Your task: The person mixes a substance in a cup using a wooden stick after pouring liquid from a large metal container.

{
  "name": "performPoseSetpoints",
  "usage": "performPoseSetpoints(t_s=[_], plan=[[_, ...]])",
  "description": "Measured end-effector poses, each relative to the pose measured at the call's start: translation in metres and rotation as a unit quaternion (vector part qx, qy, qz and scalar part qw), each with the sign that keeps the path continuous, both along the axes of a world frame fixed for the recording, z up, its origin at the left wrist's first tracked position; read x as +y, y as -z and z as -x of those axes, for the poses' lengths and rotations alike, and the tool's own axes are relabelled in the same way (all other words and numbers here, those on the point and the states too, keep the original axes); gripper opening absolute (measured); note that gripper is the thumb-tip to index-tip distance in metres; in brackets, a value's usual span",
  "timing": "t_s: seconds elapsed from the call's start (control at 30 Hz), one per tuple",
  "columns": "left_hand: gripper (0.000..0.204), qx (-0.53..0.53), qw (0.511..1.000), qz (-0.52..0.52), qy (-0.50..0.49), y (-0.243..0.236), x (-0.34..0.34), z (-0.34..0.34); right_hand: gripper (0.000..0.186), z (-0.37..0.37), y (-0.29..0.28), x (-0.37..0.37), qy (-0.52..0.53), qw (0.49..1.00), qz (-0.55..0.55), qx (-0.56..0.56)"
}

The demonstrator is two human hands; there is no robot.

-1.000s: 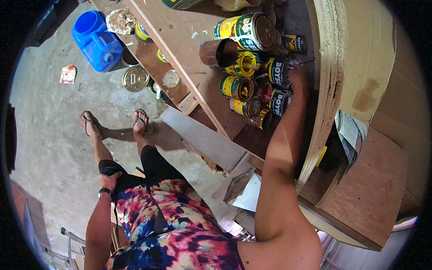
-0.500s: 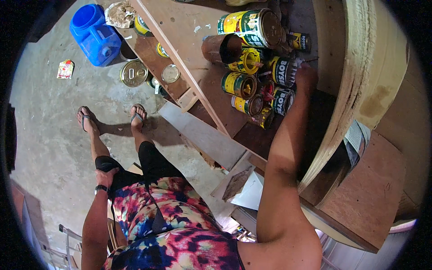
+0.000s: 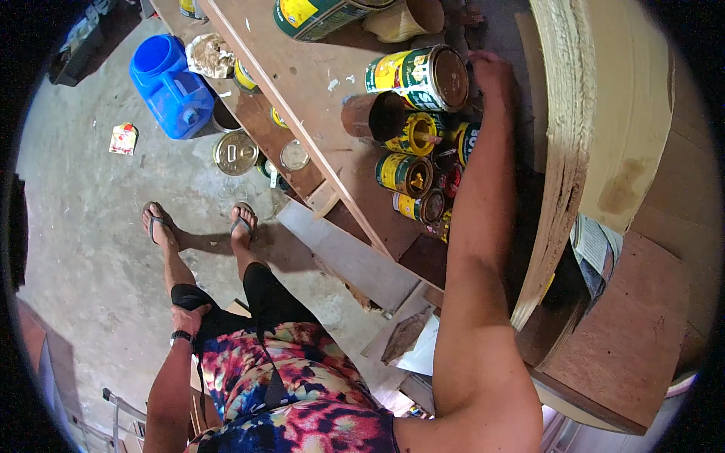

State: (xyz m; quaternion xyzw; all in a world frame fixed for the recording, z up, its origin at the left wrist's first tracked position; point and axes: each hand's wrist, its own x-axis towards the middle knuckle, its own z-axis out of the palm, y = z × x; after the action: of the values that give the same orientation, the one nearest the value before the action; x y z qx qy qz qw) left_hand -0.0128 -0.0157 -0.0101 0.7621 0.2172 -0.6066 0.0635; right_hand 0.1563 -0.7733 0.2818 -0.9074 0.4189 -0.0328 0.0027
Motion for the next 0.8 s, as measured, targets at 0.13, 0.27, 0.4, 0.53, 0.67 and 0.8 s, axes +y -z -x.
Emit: performPoseSetpoints(t_s=[0.13, 0.27, 0.4, 0.53, 0.67, 0.8], plan=[[0.12, -0.003, 1.0, 0.012, -0.008, 0.001, 0.001, -0.002, 0.027, 0.003, 0.02, -0.039, 0.008, 0.998, -0.039, 0.044], [0.12, -0.002, 1.0, 0.015, -0.026, -0.002, 0.004, 0.0, 0.026, -0.002, 0.02, -0.012, 0.022, 0.998, 0.02, -0.057], [0.119, 0.003, 1.0, 0.005, -0.027, -0.002, 0.003, -0.001, 0.027, -0.009, -0.003, 0.036, -0.004, 0.988, 0.094, -0.122], [0.121, 0.012, 0.999, 0.016, -0.026, 0.001, 0.005, -0.002, 0.025, -0.007, -0.016, 0.063, -0.094, 0.969, 0.143, -0.179], [0.123, 0.017, 0.999, 0.011, -0.033, 0.001, 0.007, -0.004, 0.022, -0.004, -0.023, 0.067, -0.12, 0.949, 0.217, -0.195], [0.123, 0.013, 0.999, 0.019, -0.037, 0.008, 0.014, -0.002, 0.021, -0.004, -0.029, 0.084, -0.135, 0.942, 0.214, -0.219]])
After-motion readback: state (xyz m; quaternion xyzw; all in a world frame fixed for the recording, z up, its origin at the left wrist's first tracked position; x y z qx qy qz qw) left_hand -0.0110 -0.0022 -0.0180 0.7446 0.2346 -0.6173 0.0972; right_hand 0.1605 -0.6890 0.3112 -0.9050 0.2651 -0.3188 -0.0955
